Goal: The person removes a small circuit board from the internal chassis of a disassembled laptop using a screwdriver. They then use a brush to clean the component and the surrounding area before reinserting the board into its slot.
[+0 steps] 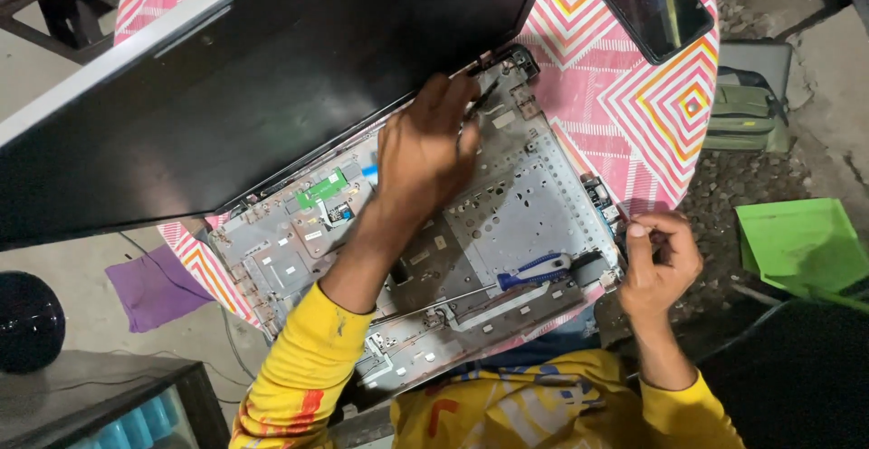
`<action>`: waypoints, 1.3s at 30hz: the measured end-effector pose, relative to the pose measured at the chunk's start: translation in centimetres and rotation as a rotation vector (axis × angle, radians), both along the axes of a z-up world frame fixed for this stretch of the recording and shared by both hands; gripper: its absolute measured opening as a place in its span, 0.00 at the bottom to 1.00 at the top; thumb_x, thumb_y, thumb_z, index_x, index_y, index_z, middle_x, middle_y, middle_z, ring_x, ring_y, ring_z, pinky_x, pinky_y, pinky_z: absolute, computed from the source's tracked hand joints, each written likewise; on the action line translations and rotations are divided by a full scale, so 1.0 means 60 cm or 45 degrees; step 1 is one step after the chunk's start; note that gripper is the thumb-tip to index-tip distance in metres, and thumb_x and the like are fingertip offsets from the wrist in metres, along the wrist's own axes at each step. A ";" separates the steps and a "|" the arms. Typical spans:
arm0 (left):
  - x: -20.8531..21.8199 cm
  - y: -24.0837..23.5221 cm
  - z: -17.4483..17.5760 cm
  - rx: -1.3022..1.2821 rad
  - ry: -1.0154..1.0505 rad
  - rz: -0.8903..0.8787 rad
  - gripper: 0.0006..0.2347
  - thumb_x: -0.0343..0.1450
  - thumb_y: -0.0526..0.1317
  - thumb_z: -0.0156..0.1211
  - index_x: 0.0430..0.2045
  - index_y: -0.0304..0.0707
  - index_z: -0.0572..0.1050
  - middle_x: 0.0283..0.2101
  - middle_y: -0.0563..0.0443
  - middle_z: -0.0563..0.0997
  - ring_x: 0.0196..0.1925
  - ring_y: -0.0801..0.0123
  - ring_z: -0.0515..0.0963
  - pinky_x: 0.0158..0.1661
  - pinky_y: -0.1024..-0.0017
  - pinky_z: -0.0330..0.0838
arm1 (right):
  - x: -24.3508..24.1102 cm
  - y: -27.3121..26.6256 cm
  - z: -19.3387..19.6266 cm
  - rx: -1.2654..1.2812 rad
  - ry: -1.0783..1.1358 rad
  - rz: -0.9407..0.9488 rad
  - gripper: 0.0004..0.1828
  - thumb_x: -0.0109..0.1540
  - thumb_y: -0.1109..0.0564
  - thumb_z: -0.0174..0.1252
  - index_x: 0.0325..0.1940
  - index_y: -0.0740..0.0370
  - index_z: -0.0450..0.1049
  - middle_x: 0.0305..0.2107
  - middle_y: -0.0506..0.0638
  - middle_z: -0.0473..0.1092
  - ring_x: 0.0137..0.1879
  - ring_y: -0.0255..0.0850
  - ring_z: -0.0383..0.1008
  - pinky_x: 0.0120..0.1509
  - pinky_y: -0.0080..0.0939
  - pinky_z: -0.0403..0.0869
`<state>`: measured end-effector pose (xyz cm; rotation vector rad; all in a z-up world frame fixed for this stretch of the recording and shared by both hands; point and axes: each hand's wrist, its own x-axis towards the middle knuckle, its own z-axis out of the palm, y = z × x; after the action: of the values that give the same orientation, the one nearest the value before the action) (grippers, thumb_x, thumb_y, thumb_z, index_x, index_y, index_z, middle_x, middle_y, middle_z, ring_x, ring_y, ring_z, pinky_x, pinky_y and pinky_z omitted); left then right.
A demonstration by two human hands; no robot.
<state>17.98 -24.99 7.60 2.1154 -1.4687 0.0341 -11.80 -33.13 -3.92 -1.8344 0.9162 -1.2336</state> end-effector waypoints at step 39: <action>0.044 -0.013 0.026 0.271 -0.029 -0.580 0.26 0.60 0.33 0.73 0.54 0.32 0.73 0.54 0.41 0.79 0.51 0.53 0.72 0.47 0.56 0.72 | 0.006 0.013 0.013 0.032 0.081 -0.054 0.04 0.67 0.66 0.54 0.42 0.71 0.74 0.33 0.57 0.69 0.40 0.45 0.68 0.48 0.44 0.65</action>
<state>20.62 -25.77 9.13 1.8881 -2.0089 -0.2806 -11.45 -32.37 -3.17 -1.8525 1.0059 -1.1900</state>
